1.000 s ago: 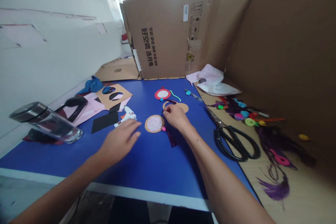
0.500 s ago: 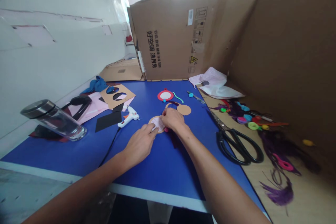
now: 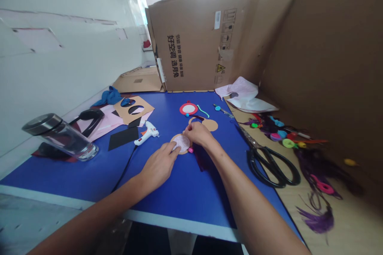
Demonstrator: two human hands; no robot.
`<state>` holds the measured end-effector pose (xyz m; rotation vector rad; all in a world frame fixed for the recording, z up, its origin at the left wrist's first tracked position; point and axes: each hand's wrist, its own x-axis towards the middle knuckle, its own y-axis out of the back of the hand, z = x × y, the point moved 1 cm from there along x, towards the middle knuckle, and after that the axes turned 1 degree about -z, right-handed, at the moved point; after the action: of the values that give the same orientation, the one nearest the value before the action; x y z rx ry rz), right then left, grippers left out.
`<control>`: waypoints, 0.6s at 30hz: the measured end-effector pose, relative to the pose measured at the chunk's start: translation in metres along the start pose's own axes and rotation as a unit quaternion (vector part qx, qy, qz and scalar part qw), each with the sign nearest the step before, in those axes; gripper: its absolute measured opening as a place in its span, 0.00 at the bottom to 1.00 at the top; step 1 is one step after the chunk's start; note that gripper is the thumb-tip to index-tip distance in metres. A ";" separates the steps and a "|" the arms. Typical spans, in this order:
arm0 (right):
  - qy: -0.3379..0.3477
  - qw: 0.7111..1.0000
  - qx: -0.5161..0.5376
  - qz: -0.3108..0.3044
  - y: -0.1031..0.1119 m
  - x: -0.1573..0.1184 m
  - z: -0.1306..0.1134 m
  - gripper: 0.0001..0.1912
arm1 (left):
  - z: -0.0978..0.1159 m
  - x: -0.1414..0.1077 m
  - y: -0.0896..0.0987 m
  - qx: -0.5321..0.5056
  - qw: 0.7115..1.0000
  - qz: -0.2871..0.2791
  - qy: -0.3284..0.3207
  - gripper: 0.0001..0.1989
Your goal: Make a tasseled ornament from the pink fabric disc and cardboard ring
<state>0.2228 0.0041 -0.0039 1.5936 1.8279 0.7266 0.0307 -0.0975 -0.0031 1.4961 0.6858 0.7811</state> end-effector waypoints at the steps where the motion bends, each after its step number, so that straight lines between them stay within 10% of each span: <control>1: -0.002 1.000 0.001 0.004 0.001 0.000 0.001 0.10 | 0.000 0.000 0.000 0.000 1.000 -0.001 -0.001 0.20; 18: 0.031 0.989 0.090 0.109 -0.003 0.010 0.010 0.11 | 0.002 -0.001 -0.003 -0.001 1.000 -0.010 0.001 0.31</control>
<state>0.2270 0.0132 -0.0136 1.9310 1.8257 0.7308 0.0313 -0.0993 -0.0057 1.4843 0.6998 0.7669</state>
